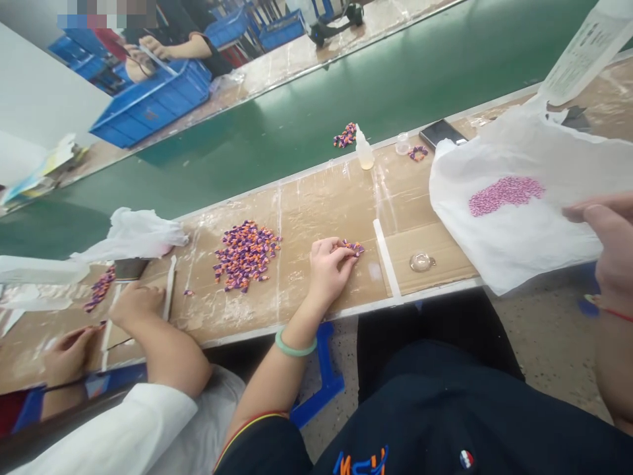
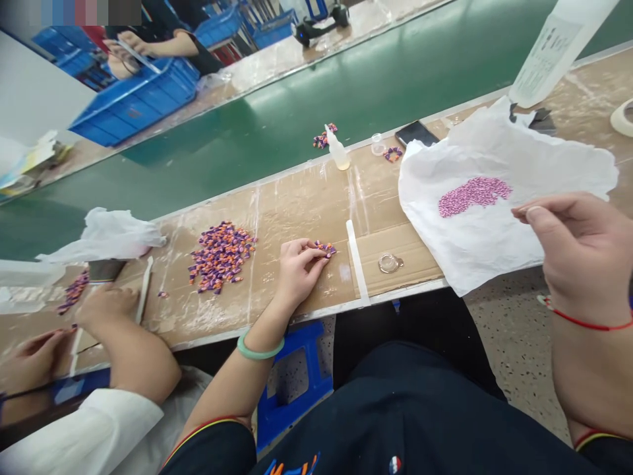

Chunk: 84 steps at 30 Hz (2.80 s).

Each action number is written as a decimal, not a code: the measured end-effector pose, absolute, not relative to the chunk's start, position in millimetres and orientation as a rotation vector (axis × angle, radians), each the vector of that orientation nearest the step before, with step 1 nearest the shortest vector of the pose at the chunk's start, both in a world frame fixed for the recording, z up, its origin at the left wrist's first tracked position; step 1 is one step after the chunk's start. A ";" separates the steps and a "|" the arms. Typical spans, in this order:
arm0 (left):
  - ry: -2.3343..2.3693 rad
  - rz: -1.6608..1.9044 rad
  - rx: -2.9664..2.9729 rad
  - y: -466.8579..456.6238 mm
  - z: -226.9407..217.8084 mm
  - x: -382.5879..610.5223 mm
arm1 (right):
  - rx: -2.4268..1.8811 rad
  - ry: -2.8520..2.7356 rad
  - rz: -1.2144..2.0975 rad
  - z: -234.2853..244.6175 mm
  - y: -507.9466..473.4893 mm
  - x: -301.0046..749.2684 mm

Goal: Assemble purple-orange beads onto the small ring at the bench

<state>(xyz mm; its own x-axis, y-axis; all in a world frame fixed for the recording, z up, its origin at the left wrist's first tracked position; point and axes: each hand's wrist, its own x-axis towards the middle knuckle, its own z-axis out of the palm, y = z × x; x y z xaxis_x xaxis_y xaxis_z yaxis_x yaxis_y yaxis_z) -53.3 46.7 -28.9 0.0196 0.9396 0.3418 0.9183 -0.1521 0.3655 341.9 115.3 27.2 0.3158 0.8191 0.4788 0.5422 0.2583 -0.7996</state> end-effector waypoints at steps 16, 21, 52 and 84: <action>1.666 1.319 1.168 13.3 -7.3 -25.0 | -1.512 -2.098 0.428 -0.8 192.6 374.7; 1.415 1.350 0.977 9.1 -15.5 -9.1 | -1.463 -2.184 0.455 -9.2 203.3 380.0; 1.130 1.265 1.421 48.8 41.0 88.2 | -0.636 -2.323 0.448 71.5 106.9 284.0; 1.132 1.314 1.327 38.4 40.2 84.2 | -0.970 -2.177 1.127 91.9 86.0 253.1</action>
